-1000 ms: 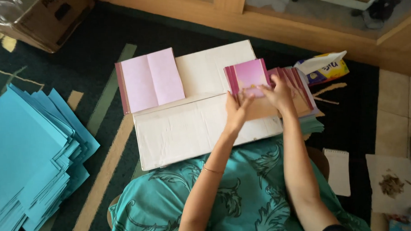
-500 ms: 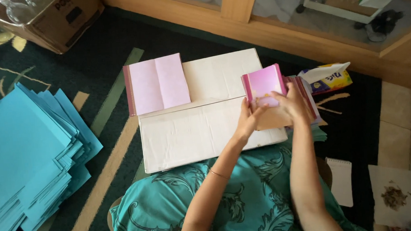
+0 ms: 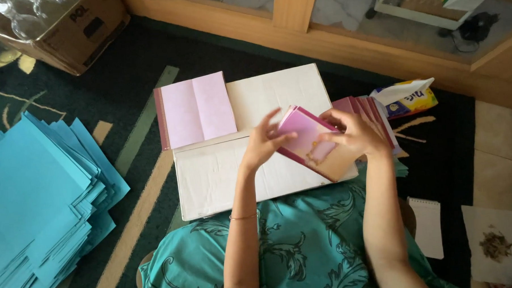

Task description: A person is manually folding and creasing sheets of paper, then stacking them on a white box.

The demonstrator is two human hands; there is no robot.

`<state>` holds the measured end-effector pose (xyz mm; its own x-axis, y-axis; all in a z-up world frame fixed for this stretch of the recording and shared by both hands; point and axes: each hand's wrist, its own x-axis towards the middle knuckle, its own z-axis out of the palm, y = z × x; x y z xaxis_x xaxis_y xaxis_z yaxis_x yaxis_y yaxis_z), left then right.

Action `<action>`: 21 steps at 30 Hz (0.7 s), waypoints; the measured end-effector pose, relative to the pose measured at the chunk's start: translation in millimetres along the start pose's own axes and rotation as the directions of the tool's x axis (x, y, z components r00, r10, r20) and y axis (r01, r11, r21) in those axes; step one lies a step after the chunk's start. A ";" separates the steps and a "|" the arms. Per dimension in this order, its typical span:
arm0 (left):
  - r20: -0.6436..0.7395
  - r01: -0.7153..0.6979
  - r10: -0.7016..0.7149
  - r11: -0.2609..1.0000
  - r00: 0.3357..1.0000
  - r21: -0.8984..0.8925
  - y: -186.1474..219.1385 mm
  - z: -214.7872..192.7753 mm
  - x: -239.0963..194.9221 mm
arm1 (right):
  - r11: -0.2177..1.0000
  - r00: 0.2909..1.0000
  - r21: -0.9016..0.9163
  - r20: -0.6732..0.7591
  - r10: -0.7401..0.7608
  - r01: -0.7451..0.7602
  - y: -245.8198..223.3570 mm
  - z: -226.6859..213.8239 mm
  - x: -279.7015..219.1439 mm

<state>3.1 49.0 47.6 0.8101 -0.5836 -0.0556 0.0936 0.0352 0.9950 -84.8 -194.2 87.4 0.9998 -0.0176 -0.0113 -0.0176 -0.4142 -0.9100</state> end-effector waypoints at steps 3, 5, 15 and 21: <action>-0.029 0.048 -0.040 0.909 0.999 0.413 -7.8 3.3 1.0 | 0.991 0.999 -0.137 -0.048 -0.007 0.001 2.8 3.6 3.6; -0.104 0.059 -0.018 0.911 0.994 0.408 -36.4 5.0 13.2 | 0.954 0.991 -0.298 -0.117 -0.063 0.026 30.3 15.2 14.2; -0.671 0.032 -0.236 0.953 0.703 -0.302 -76.3 13.3 26.7 | 0.857 0.652 0.515 -0.647 0.396 -0.010 72.9 111.6 50.8; -0.692 -0.051 -0.307 0.894 0.653 -0.445 -57.8 54.0 17.0 | 0.427 0.722 0.904 -0.309 0.620 0.021 80.5 131.4 71.1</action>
<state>-19.7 -6.8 -6.3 0.9009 0.1690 -0.3997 0.3002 0.4224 0.8553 -13.7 -109.3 -41.1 0.7069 -0.5505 -0.4441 0.0233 0.6457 -0.7632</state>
